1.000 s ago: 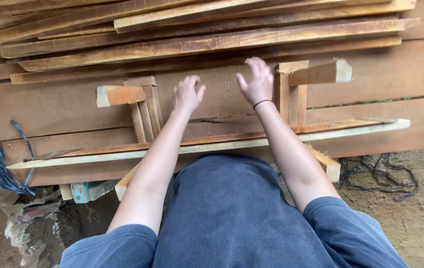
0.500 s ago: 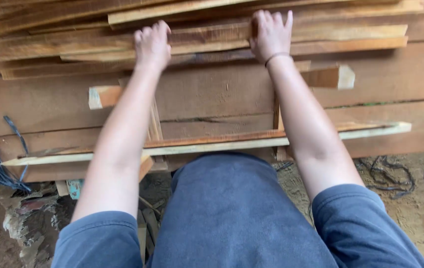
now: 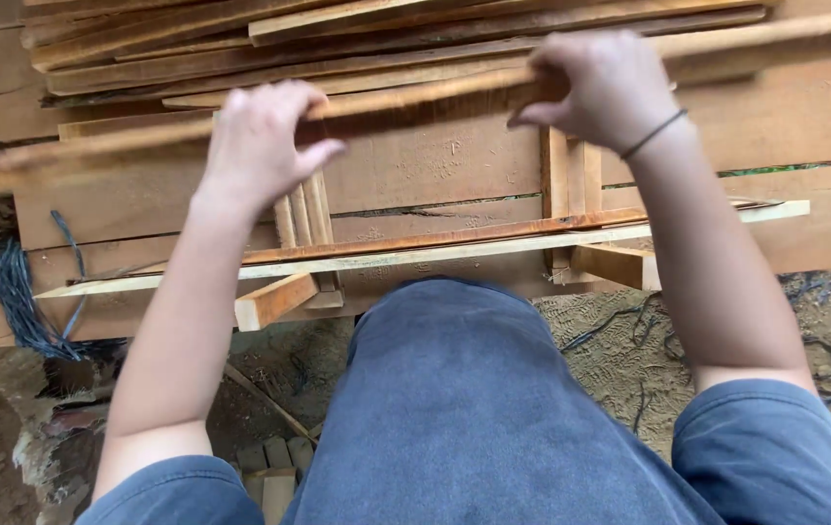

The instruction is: Organizing thin wooden slats and bundling them together using black ties.

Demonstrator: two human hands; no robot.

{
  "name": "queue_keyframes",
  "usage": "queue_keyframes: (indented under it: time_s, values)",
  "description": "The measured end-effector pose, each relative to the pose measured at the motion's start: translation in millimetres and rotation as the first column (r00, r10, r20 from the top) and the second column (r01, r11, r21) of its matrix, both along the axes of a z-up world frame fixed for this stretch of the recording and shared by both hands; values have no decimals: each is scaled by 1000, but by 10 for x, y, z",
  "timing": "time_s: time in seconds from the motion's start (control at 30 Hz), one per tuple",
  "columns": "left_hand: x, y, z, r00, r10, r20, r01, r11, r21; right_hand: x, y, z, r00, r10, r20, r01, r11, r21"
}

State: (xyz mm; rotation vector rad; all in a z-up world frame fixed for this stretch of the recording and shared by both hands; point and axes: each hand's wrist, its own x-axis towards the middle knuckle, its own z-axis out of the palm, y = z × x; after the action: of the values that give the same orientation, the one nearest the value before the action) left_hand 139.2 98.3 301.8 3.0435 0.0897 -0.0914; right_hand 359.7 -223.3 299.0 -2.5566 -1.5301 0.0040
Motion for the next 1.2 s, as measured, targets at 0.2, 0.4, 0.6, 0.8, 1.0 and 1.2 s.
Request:
queue_keyframes:
  time_s: [0.2,0.4,0.6,0.8,1.0,1.2]
  values:
    - [-152,-123,-610,998,56,-33,-60,989,-132,-359,-91,-572,991,-93,-97,90,995,-33]
    - [79,-131,-962,983,108,-151,-142,960,-241,-265,222,-1127,949,-291,-126,244,924,-295]
    - [82,236,-2385,906,58,-419,-149,971,-186,-165,275,-2411,903,-358,-237,235,874,-426]
    - [107,281,-3107,806,37,-591,-184,964,-190,-125,364,-2542,888,-349,-300,113,797,-594]
    - [141,216,-2870,793,41,-608,-235,941,-243,-26,413,-2697,884,-349,-311,58,742,-668]
    - [113,139,-2928,824,91,-560,-235,953,-192,-95,368,-2687,928,-291,-234,92,786,-611]
